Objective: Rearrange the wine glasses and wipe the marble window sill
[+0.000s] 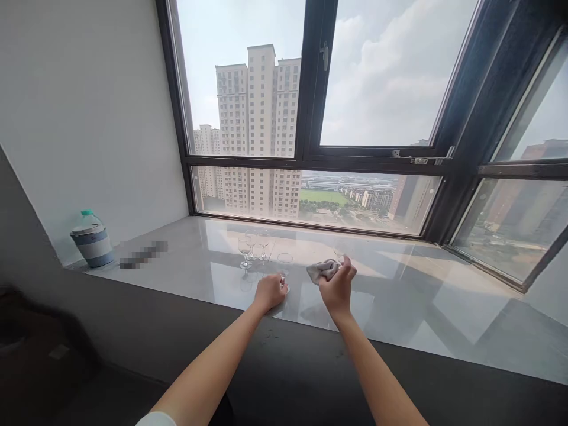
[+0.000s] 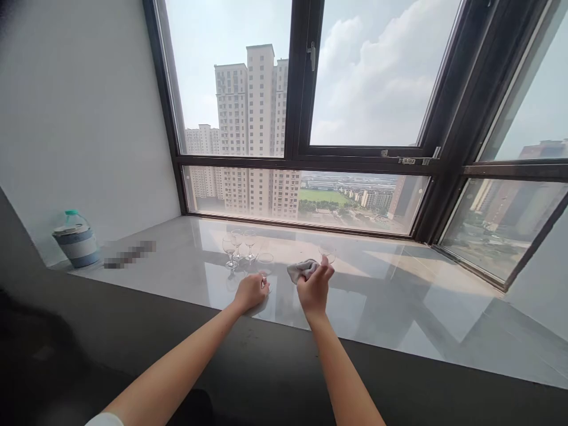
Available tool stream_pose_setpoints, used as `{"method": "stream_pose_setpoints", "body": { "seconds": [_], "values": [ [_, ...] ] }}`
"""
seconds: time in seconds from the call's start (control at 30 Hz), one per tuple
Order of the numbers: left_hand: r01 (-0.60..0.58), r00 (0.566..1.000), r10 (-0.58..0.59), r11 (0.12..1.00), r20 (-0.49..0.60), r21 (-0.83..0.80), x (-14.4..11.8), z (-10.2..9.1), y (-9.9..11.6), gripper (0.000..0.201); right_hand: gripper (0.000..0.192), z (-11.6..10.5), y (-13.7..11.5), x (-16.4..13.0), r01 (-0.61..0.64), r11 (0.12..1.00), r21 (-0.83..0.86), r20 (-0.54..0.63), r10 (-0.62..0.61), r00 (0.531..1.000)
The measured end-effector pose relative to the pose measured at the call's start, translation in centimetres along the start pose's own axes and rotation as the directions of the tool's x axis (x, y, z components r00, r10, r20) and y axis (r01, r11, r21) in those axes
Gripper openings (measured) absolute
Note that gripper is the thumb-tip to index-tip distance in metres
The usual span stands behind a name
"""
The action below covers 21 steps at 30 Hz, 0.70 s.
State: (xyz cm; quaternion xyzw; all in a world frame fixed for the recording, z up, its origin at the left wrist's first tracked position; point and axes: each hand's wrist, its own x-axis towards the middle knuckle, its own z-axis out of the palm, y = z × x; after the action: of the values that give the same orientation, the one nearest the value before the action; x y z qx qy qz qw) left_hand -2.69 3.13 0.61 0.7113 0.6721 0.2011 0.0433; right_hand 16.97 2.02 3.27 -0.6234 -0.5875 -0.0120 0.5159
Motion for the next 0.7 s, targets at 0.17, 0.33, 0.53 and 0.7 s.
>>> {"method": "stream_pose_setpoints", "body": {
  "seconds": [0.17, 0.33, 0.53, 0.7],
  "values": [
    [-0.018, 1.0, 0.018, 1.0, -0.009, 0.013, -0.2, -0.1, 0.1, 0.029, 0.083, 1.1, -6.9, 2.0, 0.303, 0.941, 0.153, 0.066, -0.316, 0.946],
    [-0.025, 1.0, 0.025, 1.0, 0.018, 0.007, -0.2, 0.1, -0.1, 0.031, 0.083, 2.7, -10.3, 2.4, 0.47, 0.88, 0.067, 0.351, -0.462, 0.814],
    [-0.028, 0.998, 0.028, 1.0, 0.061, -0.006, 0.0, 0.4, -0.3, 0.034, 0.087, 2.2, -10.8, 1.9, 0.486, 0.874, 0.009, 0.44, -0.44, 0.783],
    [-0.069, 0.996, 0.071, 0.997, 0.05, -0.035, 0.1, 0.3, -0.2, 0.04, 0.073, 2.5, -11.3, 1.4, 0.53, 0.848, -0.024, 0.497, -0.45, 0.742]
  ]
}}
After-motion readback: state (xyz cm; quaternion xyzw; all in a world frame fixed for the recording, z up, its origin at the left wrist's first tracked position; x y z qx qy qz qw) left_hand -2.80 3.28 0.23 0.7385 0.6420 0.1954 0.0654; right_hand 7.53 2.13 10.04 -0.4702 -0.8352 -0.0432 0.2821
